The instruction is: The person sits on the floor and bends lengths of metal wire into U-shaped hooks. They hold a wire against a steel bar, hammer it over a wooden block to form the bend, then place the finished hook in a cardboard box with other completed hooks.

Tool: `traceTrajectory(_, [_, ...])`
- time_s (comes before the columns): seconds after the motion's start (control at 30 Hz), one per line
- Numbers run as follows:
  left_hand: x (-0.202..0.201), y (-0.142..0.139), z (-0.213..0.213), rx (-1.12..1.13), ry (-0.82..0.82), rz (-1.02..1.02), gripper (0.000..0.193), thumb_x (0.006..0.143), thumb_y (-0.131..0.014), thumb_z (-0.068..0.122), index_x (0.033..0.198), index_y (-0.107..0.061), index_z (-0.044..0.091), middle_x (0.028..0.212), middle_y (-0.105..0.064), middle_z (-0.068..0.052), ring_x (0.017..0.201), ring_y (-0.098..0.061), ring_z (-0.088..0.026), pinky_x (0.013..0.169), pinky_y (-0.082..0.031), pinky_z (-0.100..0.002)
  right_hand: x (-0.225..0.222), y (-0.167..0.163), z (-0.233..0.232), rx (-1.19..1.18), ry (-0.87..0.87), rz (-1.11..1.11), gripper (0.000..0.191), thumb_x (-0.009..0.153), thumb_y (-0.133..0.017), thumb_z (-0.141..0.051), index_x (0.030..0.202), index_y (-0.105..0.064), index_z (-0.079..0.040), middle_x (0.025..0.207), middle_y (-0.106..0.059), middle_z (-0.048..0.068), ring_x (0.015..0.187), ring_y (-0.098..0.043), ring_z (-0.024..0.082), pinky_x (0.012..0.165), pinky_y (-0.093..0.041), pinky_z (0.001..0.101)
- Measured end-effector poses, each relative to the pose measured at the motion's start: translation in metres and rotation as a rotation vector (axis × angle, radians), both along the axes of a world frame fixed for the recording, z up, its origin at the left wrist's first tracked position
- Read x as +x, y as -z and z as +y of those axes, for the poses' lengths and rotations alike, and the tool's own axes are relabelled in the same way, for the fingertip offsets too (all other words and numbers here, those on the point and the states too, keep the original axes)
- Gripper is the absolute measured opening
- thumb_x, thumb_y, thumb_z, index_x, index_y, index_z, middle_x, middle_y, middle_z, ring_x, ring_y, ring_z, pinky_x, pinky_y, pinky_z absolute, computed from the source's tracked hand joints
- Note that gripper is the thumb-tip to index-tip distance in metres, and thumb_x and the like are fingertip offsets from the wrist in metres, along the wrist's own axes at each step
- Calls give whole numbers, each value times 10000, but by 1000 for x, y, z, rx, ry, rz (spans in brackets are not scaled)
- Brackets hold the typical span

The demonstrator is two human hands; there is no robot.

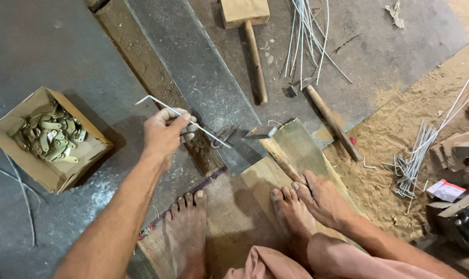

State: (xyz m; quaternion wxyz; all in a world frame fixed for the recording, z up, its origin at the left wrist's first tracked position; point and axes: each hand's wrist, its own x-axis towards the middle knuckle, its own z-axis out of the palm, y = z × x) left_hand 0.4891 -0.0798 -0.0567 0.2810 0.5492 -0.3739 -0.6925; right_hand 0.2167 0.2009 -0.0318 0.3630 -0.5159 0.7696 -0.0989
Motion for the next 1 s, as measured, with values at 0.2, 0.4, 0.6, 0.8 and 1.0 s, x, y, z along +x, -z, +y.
traceTrajectory(0.2, [-7,16,-5,-14,19,-27,76,948,-701,59,1009,-679,20,909,-753,-92,748,-732,-149,626,-608,-269,5,-19,-13,-33,-41,-51,342,980,-538,-366,1004,-519,-25,691,-619,274,714,-629,474,657,-456,544])
traceTrajectory(0.4, [-12,24,-9,13,2,41,73,930,-717,46,983,-675,20,875,-741,-84,719,-731,-155,624,-618,-287,24,-32,-34,-44,-77,-66,319,934,-587,-341,1045,-537,-47,702,-649,258,697,-651,466,625,-491,538])
traceTrajectory(0.6, [-12,26,-6,-2,-18,35,64,920,-733,52,957,-684,31,857,-735,-62,707,-716,-144,617,-616,-293,32,-36,-42,58,-84,8,311,953,-604,-337,1062,-533,-54,756,-661,263,710,-663,470,647,-497,547])
traceTrajectory(0.8, [-12,26,-2,-29,-30,-3,67,911,-753,59,955,-703,54,850,-735,-41,698,-693,-107,574,-545,-253,33,-37,-37,-280,-114,-88,330,895,-598,-305,1099,-552,-49,742,-686,253,701,-681,465,603,-514,526])
traceTrajectory(1.0, [-14,26,-1,-179,-1,-52,64,890,-771,64,933,-725,52,813,-734,-20,672,-658,-78,568,-525,-241,29,-35,-38,14,-10,16,300,954,-595,-314,1090,-556,-50,741,-675,247,730,-676,473,651,-506,549])
